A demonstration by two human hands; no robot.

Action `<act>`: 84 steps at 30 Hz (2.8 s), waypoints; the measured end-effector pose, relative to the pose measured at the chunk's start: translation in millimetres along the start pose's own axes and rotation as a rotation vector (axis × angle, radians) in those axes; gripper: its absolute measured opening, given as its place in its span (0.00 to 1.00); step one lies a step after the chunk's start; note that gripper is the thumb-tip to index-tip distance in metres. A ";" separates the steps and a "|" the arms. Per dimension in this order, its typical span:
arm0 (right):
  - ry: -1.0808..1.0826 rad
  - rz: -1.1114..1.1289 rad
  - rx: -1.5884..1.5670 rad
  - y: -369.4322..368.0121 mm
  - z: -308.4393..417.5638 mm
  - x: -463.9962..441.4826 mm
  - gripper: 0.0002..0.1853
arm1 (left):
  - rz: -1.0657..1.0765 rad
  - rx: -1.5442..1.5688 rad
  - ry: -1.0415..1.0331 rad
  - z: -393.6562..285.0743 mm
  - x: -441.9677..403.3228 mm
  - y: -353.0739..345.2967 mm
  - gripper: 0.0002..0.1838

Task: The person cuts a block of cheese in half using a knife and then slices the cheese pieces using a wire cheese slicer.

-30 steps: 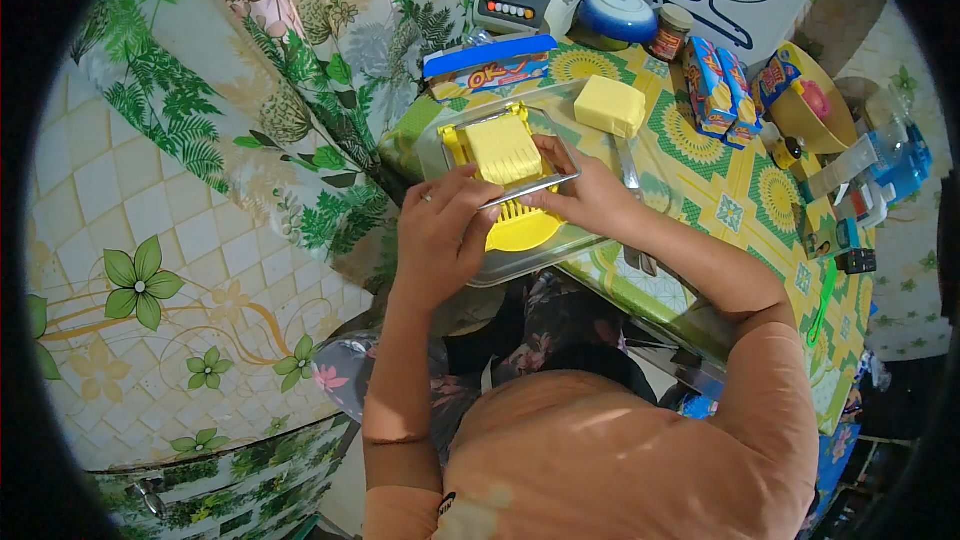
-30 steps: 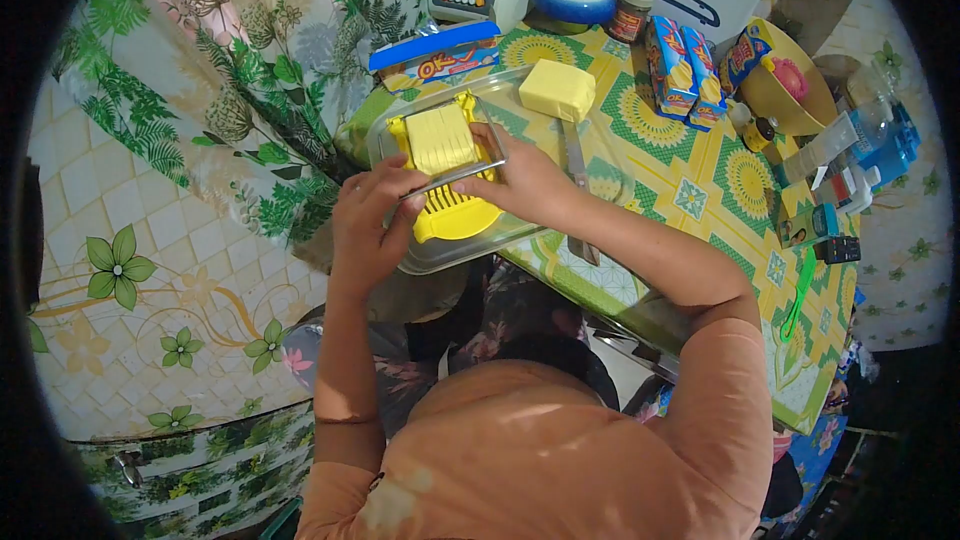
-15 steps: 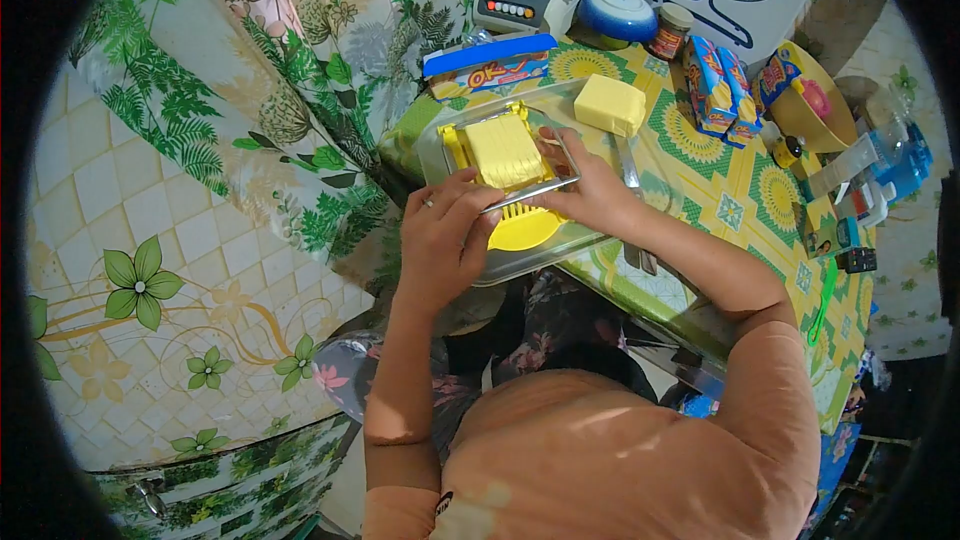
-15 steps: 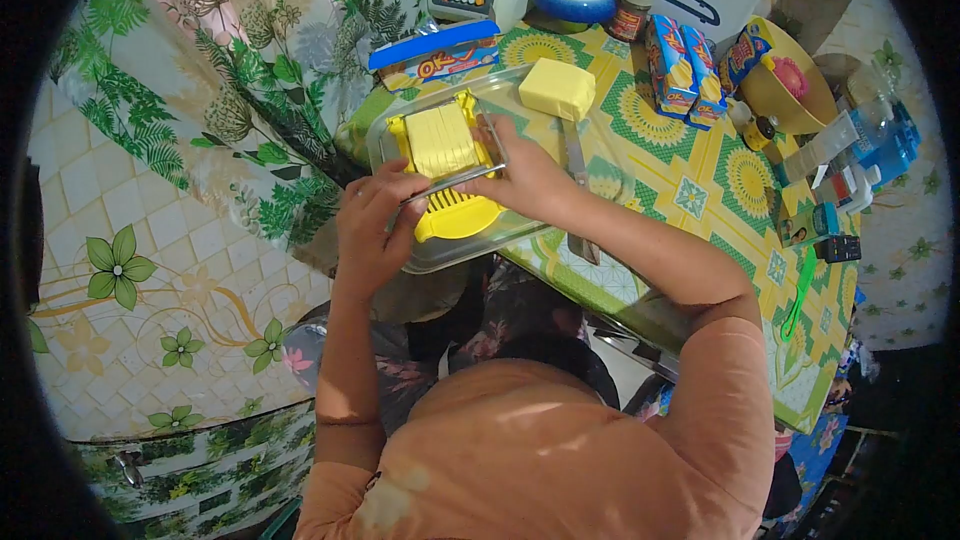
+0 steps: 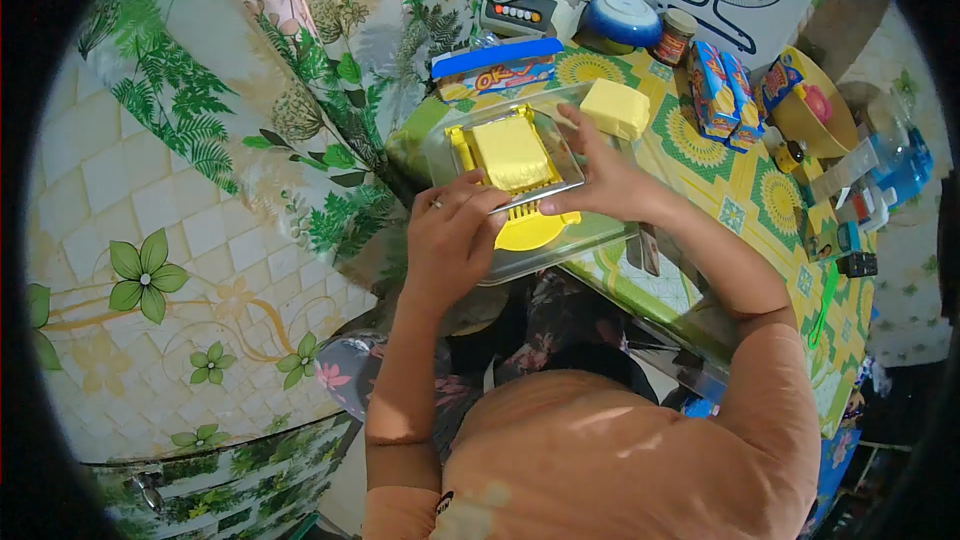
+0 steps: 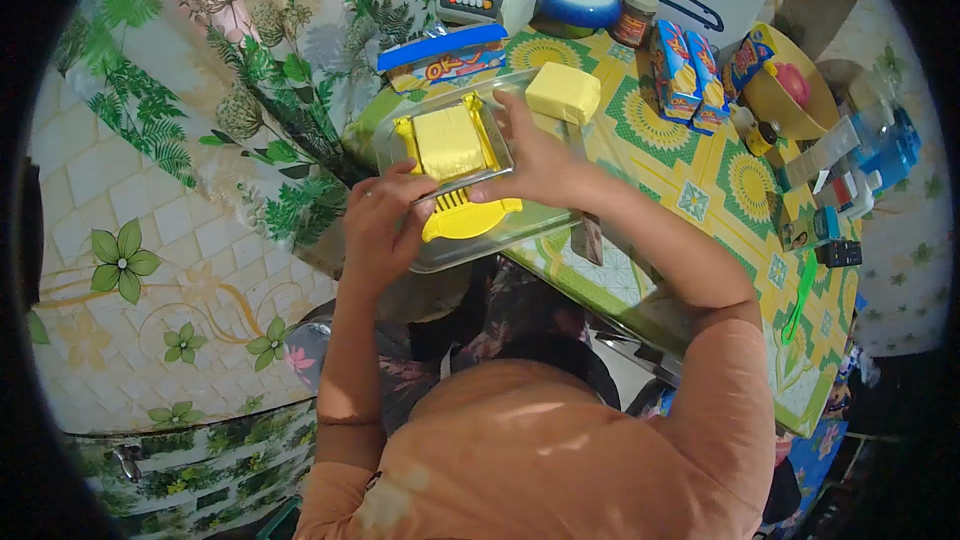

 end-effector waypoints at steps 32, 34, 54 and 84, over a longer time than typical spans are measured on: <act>0.507 0.157 0.583 -18.2 46.3 29.1 0.10 | 0.090 -0.061 0.025 -6.6 26.8 -16.1 0.10; 0.506 0.172 0.581 -18.8 45.4 29.2 0.10 | 0.081 -0.062 0.030 -7.0 29.8 -17.8 0.10; 0.466 0.290 0.696 -35.1 23.4 32.5 0.08 | 0.110 -0.097 0.083 -4.8 54.7 -32.1 0.14; 0.355 0.721 0.551 -25.6 41.9 -85.0 0.58 | 0.077 -0.014 0.148 -5.8 53.4 -26.9 0.09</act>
Point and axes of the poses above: each hand's wrist, its own x-axis away from the middle knuckle, its own y-axis out of the back of the hand, z = x × y, the point moved 4 cm from there along -x, towards the middle knuckle, and after that the axes turned 10 degrees about -x, right-handed, at the moved point
